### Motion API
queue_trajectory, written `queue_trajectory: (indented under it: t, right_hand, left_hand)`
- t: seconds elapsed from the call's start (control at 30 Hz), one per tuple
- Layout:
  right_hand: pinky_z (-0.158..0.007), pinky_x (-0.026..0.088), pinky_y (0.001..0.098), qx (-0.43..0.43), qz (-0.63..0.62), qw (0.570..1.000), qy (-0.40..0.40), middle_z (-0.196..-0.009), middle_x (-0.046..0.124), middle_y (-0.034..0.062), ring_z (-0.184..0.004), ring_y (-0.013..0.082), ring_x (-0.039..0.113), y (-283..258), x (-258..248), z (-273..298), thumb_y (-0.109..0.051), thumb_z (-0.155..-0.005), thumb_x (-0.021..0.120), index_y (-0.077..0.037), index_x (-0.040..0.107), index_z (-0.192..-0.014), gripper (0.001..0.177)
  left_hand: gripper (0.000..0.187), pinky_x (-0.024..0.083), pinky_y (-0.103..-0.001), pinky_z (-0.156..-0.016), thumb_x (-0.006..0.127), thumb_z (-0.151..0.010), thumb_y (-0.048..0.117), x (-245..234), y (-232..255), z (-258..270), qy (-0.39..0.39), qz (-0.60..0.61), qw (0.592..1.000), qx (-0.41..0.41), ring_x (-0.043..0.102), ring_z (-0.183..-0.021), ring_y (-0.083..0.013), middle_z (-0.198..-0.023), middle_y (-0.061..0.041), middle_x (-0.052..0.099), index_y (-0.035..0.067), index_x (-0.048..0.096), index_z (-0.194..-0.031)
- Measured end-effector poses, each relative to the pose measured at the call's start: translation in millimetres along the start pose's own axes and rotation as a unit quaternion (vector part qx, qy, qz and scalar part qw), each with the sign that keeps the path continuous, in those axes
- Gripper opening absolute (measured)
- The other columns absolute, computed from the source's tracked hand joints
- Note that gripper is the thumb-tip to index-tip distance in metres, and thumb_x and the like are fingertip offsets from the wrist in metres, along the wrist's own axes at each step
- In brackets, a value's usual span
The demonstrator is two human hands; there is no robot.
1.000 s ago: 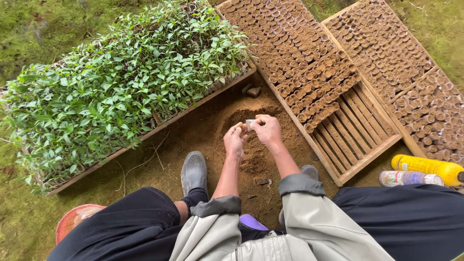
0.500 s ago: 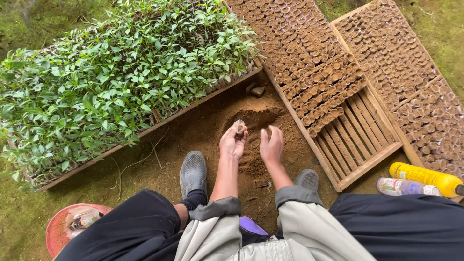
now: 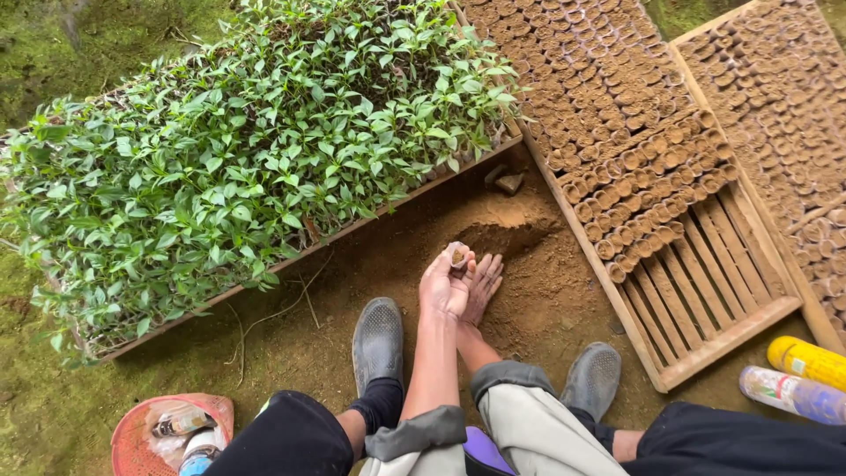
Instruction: Rolling paper strips into small pots, filling them with soil, and arranging them in a seedling tray.
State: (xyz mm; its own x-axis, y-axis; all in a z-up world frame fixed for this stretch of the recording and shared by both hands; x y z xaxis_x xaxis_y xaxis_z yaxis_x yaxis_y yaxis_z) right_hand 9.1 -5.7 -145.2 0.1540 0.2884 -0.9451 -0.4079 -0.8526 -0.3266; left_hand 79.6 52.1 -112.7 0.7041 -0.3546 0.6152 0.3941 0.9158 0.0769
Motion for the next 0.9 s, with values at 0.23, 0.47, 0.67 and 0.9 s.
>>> queue_trajectory:
  t: [0.23,0.47,0.67,0.9]
  right_hand:
    - [-0.122,0.029,0.0502,-0.105,-0.043,0.993,-0.016,-0.161,0.03,0.0269,-0.149,0.0458,0.03,-14,-27,-18,-0.014,-0.087,0.06,0.004,0.043,-0.145,0.063]
    - [-0.101,0.052,0.0342,-0.294,0.055,0.954,0.0,-0.123,0.058,0.0049,-0.116,0.0249,0.061,45,-5,-28,-0.017,-0.091,0.064,-0.016,0.062,-0.12,0.029]
    - [-0.067,0.058,0.0244,0.022,-0.135,0.981,-0.135,-0.086,0.074,-0.003,-0.076,0.0104,0.073,38,-73,-69,-0.018,-0.086,0.072,-0.026,0.076,-0.1,0.016]
    - [-0.063,0.063,0.0254,0.224,-0.556,0.78,-0.178,-0.088,0.075,0.0145,-0.071,0.0164,0.073,-16,-173,-88,-0.002,-0.091,0.07,0.0,0.072,-0.105,0.015]
  left_hand:
    - [0.022,0.069,-0.045,-0.079,0.06,-0.102,0.012,15,9,-3,0.002,-0.019,1.0,0.014,0.076,-0.092,-0.0376,-0.114,-0.029,0.072,-0.001,0.071,-0.117]
    - [0.027,0.069,-0.046,-0.077,0.058,-0.103,0.01,15,17,1,-0.011,-0.069,0.996,0.052,0.076,-0.09,-0.0403,-0.113,-0.031,0.072,-0.003,0.068,-0.124]
    - [0.027,0.069,-0.043,-0.075,0.056,-0.104,0.014,30,16,8,-0.015,-0.105,0.992,0.073,0.077,-0.089,-0.0383,-0.109,-0.029,0.073,-0.001,0.068,-0.123]
    - [0.021,0.07,-0.041,-0.071,0.059,-0.104,0.017,36,2,1,-0.033,-0.143,0.984,0.098,0.077,-0.089,-0.0375,-0.106,-0.03,0.073,0.001,0.067,-0.116]
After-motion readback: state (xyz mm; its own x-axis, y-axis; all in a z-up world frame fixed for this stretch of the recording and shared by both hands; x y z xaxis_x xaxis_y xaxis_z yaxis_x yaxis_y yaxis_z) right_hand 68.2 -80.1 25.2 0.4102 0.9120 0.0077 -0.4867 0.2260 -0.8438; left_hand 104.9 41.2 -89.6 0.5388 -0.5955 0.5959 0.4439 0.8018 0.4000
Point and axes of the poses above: each hand's wrist, its own z-axis away from the middle knuckle, its own x-axis out of the palm, y = z × x, the point moved 3 cm from there along -z, towards the middle knuckle
